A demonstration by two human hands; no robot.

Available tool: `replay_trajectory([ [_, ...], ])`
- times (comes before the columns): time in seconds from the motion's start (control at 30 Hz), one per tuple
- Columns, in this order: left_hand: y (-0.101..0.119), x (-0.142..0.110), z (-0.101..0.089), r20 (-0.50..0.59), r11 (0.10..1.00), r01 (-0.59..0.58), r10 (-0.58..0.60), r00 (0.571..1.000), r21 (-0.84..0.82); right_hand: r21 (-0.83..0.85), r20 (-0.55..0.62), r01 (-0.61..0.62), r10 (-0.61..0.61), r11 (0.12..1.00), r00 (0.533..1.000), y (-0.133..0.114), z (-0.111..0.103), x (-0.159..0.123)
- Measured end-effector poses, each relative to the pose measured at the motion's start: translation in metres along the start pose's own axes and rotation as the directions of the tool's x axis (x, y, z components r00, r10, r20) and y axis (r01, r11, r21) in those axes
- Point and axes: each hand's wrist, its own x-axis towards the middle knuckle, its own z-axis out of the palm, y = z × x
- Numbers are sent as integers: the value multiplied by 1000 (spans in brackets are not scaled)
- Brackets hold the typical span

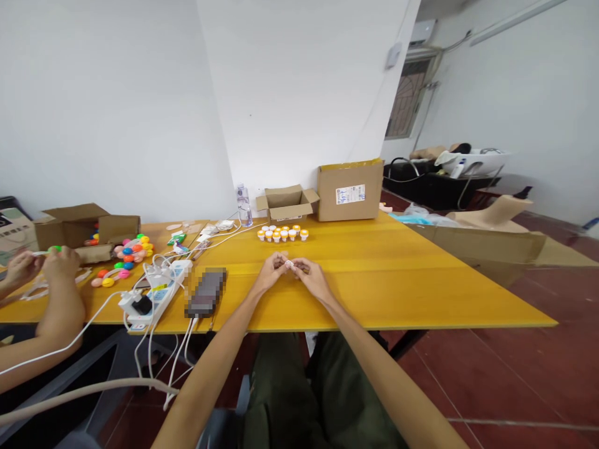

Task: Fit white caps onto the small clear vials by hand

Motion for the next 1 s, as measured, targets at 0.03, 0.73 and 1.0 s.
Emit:
replay_trajectory([
  [0.03, 0, 0, 0, 1, 1000, -1, 1, 1000, 3, 2, -5, -5, 5, 1000, 1000, 1, 0, 0],
  [0.73, -2, -1, -1, 33, 999, -8, 7, 999, 48, -48, -5, 19, -19, 999, 1000, 0, -1, 0],
  [1.0, -3, -1, -2, 38, 997, -30, 27, 999, 68, -53, -18, 20, -21, 998, 1000, 3, 0, 1],
])
